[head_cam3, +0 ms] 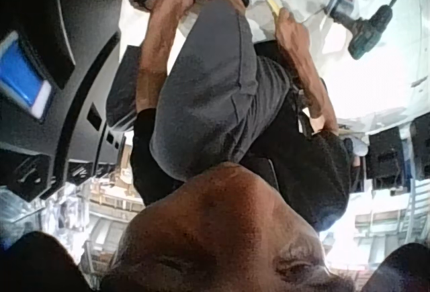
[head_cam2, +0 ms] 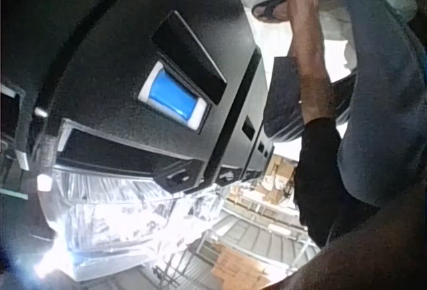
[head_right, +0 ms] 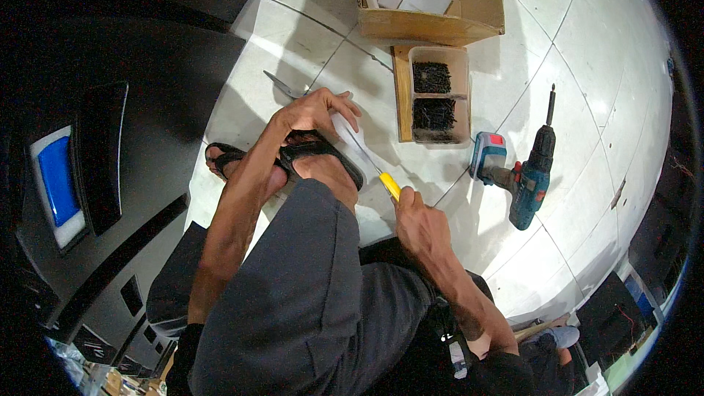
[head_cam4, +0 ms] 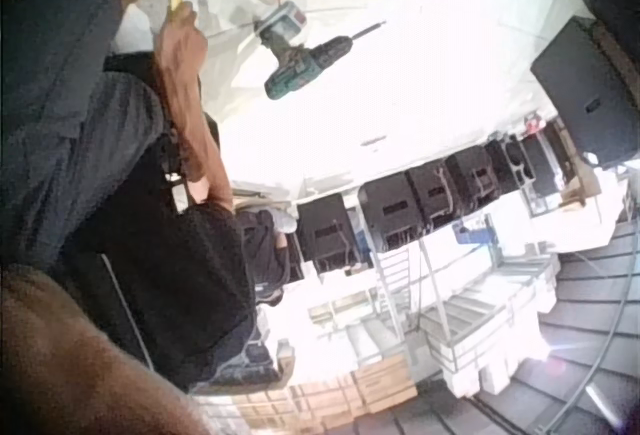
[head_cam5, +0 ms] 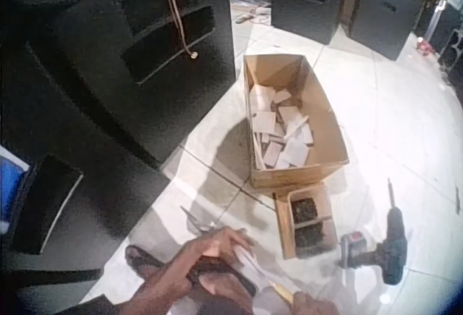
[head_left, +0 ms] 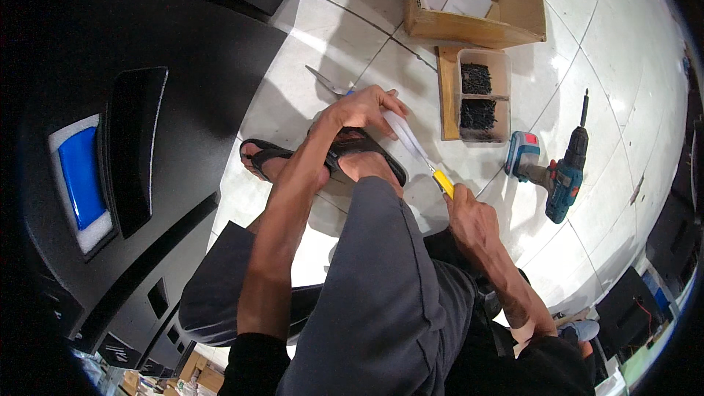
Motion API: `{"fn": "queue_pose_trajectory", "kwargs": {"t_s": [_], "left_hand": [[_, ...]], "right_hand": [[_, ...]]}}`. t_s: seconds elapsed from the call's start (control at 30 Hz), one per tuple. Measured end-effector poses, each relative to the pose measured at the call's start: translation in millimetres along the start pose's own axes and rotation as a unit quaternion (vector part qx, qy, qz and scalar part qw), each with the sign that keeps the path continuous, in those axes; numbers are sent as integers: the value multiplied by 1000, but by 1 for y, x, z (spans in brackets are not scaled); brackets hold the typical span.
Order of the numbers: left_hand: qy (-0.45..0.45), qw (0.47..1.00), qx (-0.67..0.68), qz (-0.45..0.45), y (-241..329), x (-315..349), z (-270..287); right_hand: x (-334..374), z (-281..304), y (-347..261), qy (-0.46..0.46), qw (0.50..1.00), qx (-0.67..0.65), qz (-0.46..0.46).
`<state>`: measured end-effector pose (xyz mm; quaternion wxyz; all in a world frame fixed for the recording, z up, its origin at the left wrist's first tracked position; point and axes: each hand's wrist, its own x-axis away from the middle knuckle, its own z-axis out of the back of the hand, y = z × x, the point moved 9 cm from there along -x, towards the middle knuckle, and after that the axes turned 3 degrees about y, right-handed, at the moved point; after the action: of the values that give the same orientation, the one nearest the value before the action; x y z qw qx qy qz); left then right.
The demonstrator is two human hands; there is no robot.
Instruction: The person is assembling a piece of furniture by cutting and fitting foam padding into a recessed slot on a black cabinet. They use scissors and a utility knife to trim the foam and then place a black plastic cover over the padded area.
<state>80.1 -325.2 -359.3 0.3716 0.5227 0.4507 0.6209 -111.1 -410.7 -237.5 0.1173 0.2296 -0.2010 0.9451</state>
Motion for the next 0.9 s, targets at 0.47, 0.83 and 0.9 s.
{"fn": "queue_pose_trajectory", "kwargs": {"t_s": [0.47,0.83,0.9], "left_hand": [[9,1000,12,-3,-3,2,0],[17,986,-163,-26,31,9,10],[30,980,-193,-46,41,10,12]], "right_hand": [[-12,-26,6,43,999,-4,20],[-34,-41,-3,35,999,-34,9],[-36,-48,-4,16,999,-33,6]]}}
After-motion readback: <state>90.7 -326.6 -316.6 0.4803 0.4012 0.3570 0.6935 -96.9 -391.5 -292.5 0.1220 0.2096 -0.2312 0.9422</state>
